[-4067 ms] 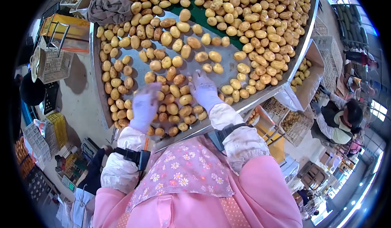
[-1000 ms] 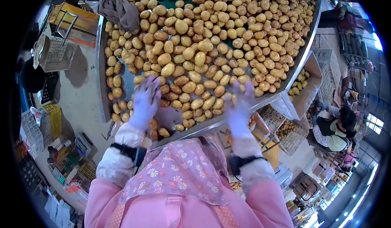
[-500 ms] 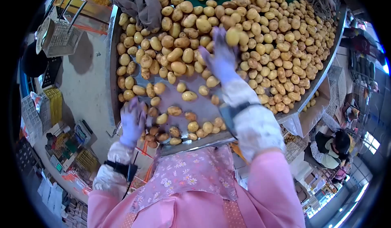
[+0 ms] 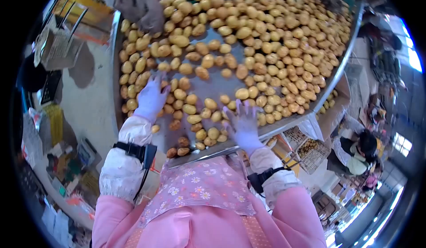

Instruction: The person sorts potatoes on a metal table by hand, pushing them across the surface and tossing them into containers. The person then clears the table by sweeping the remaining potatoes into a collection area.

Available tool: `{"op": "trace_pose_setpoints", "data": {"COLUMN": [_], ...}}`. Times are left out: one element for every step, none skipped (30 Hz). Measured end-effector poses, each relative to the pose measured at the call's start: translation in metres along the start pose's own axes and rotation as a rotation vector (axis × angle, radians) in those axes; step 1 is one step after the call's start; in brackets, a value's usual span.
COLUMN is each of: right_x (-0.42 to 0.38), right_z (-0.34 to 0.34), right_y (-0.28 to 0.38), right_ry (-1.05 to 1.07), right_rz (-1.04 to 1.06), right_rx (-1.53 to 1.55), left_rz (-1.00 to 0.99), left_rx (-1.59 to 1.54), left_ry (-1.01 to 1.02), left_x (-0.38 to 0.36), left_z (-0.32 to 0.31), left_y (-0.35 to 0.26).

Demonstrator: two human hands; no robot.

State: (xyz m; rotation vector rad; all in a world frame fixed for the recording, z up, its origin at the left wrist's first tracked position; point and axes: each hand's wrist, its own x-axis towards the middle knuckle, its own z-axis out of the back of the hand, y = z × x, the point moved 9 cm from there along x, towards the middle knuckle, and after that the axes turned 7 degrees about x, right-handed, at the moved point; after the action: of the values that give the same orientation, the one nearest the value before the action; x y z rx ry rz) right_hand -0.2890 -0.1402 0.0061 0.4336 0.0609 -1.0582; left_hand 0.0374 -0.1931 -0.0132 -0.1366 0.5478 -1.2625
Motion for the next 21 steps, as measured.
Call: {"op": "trace_pose_setpoints", "data": {"right_x": [-0.017, -0.035, -0.045, -0.057, -0.059, -0.063, -0.063, -0.063, -0.064, -0.066, -0.067, -0.069, -0.070, -0.070, -0.071, -0.072, -0.072, -0.072, -0.073, -0.073, -0.073], "right_z": [-0.011, -0.019, -0.006, -0.015, -0.020, -0.005, 0.006, 0.019, 0.027, 0.023, 0.019, 0.020, 0.018, 0.016, 0.017, 0.017, 0.016, 0.015, 0.013, 0.012, 0.011], "right_y": [-0.005, -0.011, -0.004, -0.007, -0.006, 0.000, 0.002, 0.004, 0.006, 0.004, 0.001, -0.002, -0.001, 0.000, -0.002, -0.002, -0.002, -0.002, -0.004, -0.004, -0.004], "right_ry": [0.000, -0.010, -0.025, -0.026, 0.028, -0.138, -0.225, -0.288, -0.332, -0.350, -0.366, -0.388, -0.378, -0.365, -0.379, -0.374, -0.369, -0.378, -0.388, -0.386, -0.382], "right_rz": [0.017, 0.008, -0.013, -0.015, -0.093, -0.056, -0.055, -0.059, -0.056, -0.057, -0.053, -0.067, -0.053, -0.036, -0.043, -0.038, -0.034, -0.040, -0.046, -0.051, -0.052], "right_rx": [0.017, 0.020, 0.001, 0.002, -0.005, 0.027, 0.084, 0.143, 0.165, 0.177, 0.190, 0.186, 0.193, 0.202, 0.205, 0.217, 0.227, 0.241, 0.240, 0.236, 0.235], "left_rz": [-0.008, -0.063, -0.133, -0.245, -0.174, -0.208, -0.210, -0.227, -0.201, -0.223, -0.240, -0.265, -0.263, -0.256, -0.268, -0.239, -0.212, -0.224, -0.229, -0.231, -0.228], "left_rx": [0.029, 0.045, 0.052, 0.035, 0.049, 0.067, 0.074, 0.108, 0.127, 0.146, 0.164, 0.171, 0.196, 0.222, 0.231, 0.211, 0.190, 0.194, 0.220, 0.246, 0.274], "left_ry": [0.057, 0.039, 0.022, -0.072, 0.021, 0.029, 0.069, 0.059, 0.117, 0.103, 0.089, 0.082, 0.050, 0.018, 0.014, 0.008, 0.003, 0.001, 0.003, 0.005, 0.007], "left_x": [-0.002, -0.005, -0.010, -0.015, -0.018, -0.014, -0.013, -0.012, -0.013, -0.014, -0.014, -0.009, -0.001, 0.007, 0.012, 0.017, 0.022, 0.019, 0.015, 0.006, -0.003], "left_z": [-0.009, -0.011, -0.016, -0.018, -0.016, -0.031, -0.032, -0.031, -0.031, -0.030, -0.030, -0.040, -0.049, -0.053, -0.051, -0.048, -0.048, -0.045, -0.043, -0.035, -0.026], "left_y": [-0.001, -0.006, -0.008, -0.009, -0.012, 0.003, 0.004, 0.003, 0.000, -0.004, -0.004, 0.006, 0.021, 0.033, 0.032, 0.035, 0.037, 0.025, 0.015, 0.000, -0.012]}}
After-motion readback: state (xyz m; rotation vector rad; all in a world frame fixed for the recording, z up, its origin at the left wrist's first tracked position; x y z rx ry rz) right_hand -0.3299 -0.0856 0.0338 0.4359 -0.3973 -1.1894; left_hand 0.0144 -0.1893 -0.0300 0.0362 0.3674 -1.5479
